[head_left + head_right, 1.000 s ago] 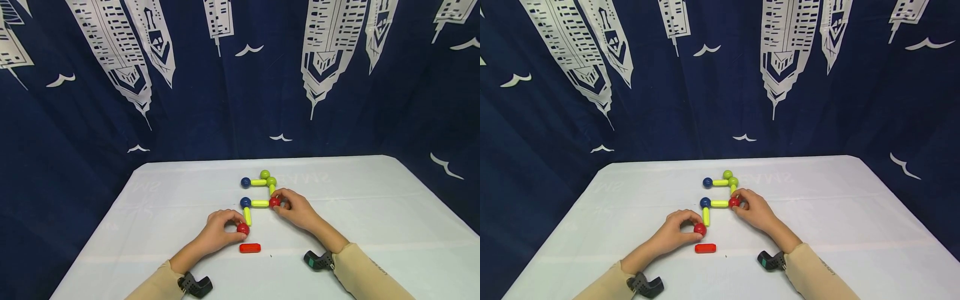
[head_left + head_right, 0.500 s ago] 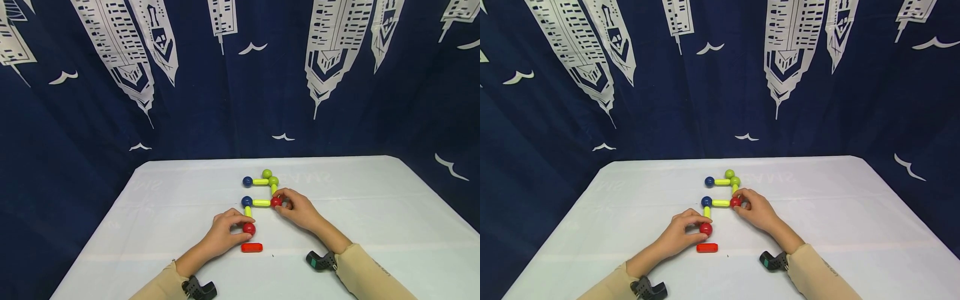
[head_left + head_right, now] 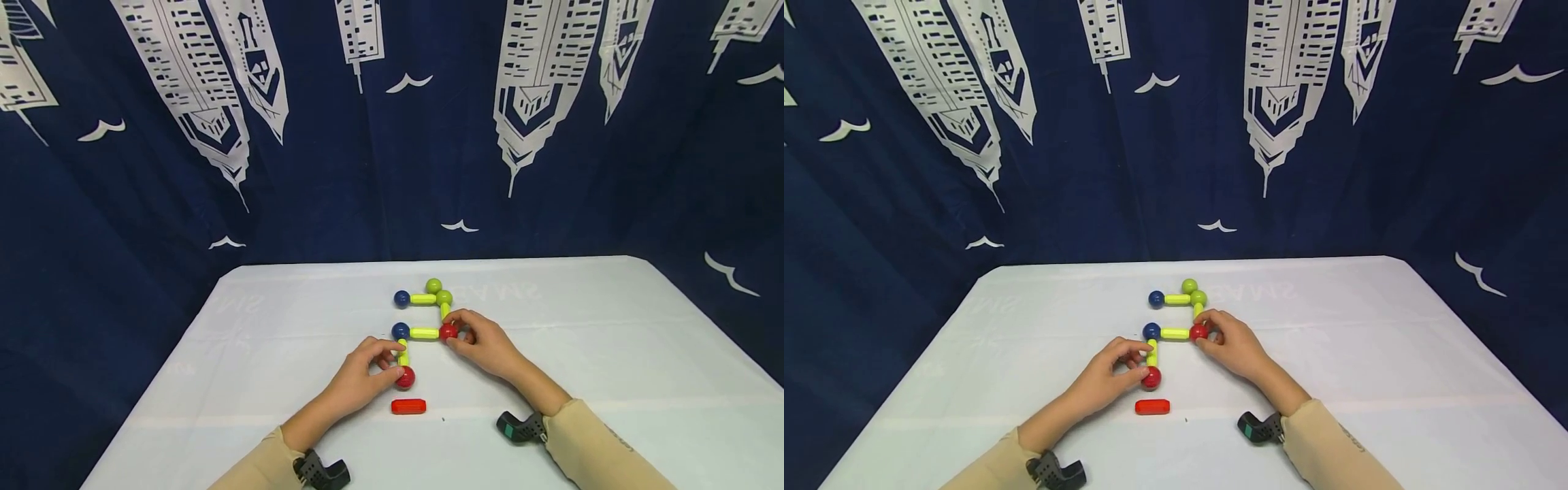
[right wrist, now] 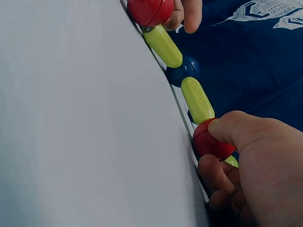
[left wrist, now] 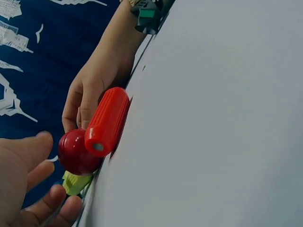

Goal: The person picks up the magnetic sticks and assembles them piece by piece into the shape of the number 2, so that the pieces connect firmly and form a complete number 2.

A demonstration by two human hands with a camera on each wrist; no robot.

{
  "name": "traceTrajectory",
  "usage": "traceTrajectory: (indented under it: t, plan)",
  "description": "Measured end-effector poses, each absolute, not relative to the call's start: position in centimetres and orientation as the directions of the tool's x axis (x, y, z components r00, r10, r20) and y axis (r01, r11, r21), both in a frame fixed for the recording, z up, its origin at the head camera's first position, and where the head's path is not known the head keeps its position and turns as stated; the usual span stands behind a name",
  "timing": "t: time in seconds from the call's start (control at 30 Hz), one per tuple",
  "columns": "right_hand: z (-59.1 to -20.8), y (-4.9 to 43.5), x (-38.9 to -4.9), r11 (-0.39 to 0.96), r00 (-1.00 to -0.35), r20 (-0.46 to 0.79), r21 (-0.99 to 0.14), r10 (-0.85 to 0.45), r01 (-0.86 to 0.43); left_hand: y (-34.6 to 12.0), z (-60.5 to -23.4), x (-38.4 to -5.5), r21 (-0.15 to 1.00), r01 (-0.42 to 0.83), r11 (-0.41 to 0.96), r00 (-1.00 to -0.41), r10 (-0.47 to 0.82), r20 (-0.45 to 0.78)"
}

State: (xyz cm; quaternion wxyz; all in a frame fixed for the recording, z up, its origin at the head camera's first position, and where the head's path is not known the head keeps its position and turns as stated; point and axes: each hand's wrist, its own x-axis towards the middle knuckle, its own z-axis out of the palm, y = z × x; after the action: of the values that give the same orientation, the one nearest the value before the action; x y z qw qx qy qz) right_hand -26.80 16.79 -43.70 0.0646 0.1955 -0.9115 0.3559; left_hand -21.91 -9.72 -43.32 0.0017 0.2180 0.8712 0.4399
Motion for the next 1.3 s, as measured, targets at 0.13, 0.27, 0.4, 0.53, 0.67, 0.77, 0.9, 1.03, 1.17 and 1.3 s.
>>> traceTrajectory:
  t: [0.13, 0.27, 0.4, 0.53, 0.67, 0.77, 0.9, 1.03, 1.17, 1.3]
  plan:
    - [-43.7, 16.9, -26.8, 0.674, -0.915, 0.26, -0.619, -0.309, -0.404, -9.8, -42.1, -23.0, 0.784, 0.299, 0.545, -0.936, 0.325, 0.131]
    - [-43.6, 17.1, -26.8, 0.674, -0.914, 0.276, -0.617, -0.298, -0.407, -9.3, -40.8, -24.8, 0.793, 0.261, 0.55, -0.95, 0.291, 0.11]
    - [-43.8, 17.1, -26.9, 0.67, -0.912, 0.271, -0.62, -0.307, -0.409, -8.6, -41.1, -26.6, 0.773, 0.292, 0.563, -0.948, 0.279, 0.154]
    - [-44.0, 17.0, -26.8, 0.666, -0.911, 0.267, -0.622, -0.314, -0.411, -8.4, -42.5, -27.4, 0.752, 0.32, 0.576, -0.942, 0.28, 0.186]
    - [-43.9, 16.9, -26.8, 0.664, -0.911, 0.28, -0.623, -0.304, -0.413, -8.6, -43.4, -27.4, 0.762, 0.336, 0.553, -0.936, 0.285, 0.205]
    - [-43.9, 16.9, -26.8, 0.664, -0.909, 0.282, -0.621, -0.306, -0.416, -8.8, -43.7, -27.4, 0.764, 0.349, 0.543, -0.932, 0.285, 0.223]
    - [-43.8, 16.7, -26.9, 0.669, -0.908, 0.276, -0.614, -0.315, -0.419, -9.1, -44.0, -27.4, 0.759, 0.359, 0.543, -0.929, 0.287, 0.235]
    - [-43.7, 16.6, -26.9, 0.67, -0.909, 0.272, -0.615, -0.316, -0.417, -9.2, -44.2, -27.3, 0.756, 0.357, 0.549, -0.93, 0.282, 0.234]
    - [-43.7, 16.6, -26.9, 0.672, -0.908, 0.276, -0.611, -0.315, -0.419, -9.1, -44.1, -27.3, 0.741, 0.36, 0.567, -0.93, 0.28, 0.238]
    - [-43.8, 16.7, -27.0, 0.673, -0.909, 0.275, -0.611, -0.313, -0.417, -9.0, -44.1, -27.3, 0.733, 0.357, 0.58, -0.932, 0.277, 0.234]
